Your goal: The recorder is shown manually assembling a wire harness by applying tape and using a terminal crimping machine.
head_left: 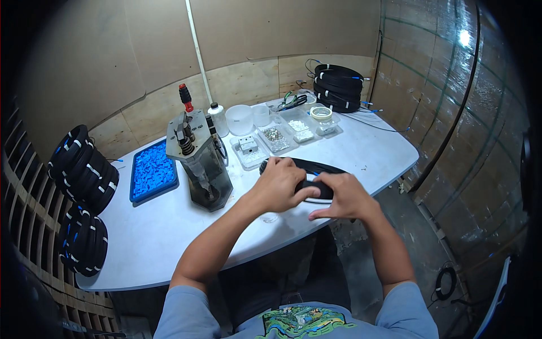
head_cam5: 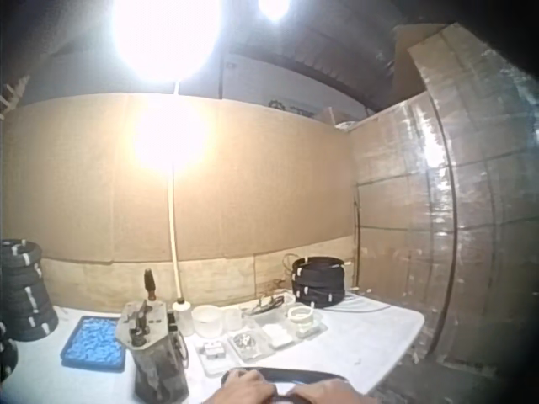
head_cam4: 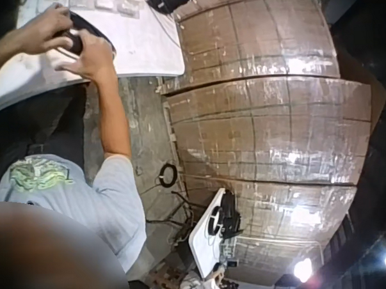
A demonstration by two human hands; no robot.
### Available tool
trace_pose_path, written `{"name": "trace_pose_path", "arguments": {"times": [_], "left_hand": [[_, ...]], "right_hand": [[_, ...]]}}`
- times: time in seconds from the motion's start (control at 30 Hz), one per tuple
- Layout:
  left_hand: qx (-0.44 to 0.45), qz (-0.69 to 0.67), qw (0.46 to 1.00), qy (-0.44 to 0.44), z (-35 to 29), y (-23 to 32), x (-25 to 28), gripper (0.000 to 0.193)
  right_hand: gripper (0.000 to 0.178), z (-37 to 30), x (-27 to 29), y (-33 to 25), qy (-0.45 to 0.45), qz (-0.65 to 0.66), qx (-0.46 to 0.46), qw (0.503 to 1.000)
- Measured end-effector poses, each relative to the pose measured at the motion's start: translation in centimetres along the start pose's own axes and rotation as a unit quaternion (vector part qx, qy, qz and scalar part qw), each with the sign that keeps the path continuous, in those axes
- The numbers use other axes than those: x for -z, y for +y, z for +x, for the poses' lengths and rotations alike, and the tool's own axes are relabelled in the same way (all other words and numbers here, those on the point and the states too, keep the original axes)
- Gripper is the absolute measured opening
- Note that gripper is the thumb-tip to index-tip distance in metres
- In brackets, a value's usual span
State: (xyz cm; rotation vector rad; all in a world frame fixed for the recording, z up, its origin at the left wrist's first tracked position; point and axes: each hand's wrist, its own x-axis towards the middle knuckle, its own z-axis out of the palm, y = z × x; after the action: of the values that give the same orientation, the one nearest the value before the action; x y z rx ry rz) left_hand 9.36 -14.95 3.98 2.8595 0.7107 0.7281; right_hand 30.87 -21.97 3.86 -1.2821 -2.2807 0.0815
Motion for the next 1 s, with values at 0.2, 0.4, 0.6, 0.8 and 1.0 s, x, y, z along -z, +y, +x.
{"name": "trace_pose_path", "arguments": {"times": [0.2, 0.4, 0.6, 0.8, 1.0], "left_hand": [[0.079, -0.049, 0.995, 0.031, 4.7, 0.5, 4.6, 0.060], [0.041, -0.080, 0.982, 0.164, 3.7, -0.4, 6.6, 0.056], [0.231, 0.010, 0.961, 0.150, 3.4, -4.0, 4.0, 0.040], [0.225, -0.027, 0.968, 0.113, 3.0, -4.8, 5.1, 0.039], [0.241, -0.043, 0.965, 0.090, 3.5, -4.5, 5.5, 0.036]], "right_hand": [[0.027, 4.1, 3.5, 1.4, 0.082, 0.106, -0.023, 0.991], [0.016, 7.1, 5.5, 4.7, 0.016, 0.242, -0.069, 0.968], [0.019, 8.7, 5.1, 6.4, 0.000, 0.239, -0.087, 0.967], [0.025, 9.2, 3.9, 4.8, 0.071, 0.146, -0.071, 0.984], [0.026, 9.5, 2.2, 5.6, 0.245, -0.050, 0.062, 0.966]]}}
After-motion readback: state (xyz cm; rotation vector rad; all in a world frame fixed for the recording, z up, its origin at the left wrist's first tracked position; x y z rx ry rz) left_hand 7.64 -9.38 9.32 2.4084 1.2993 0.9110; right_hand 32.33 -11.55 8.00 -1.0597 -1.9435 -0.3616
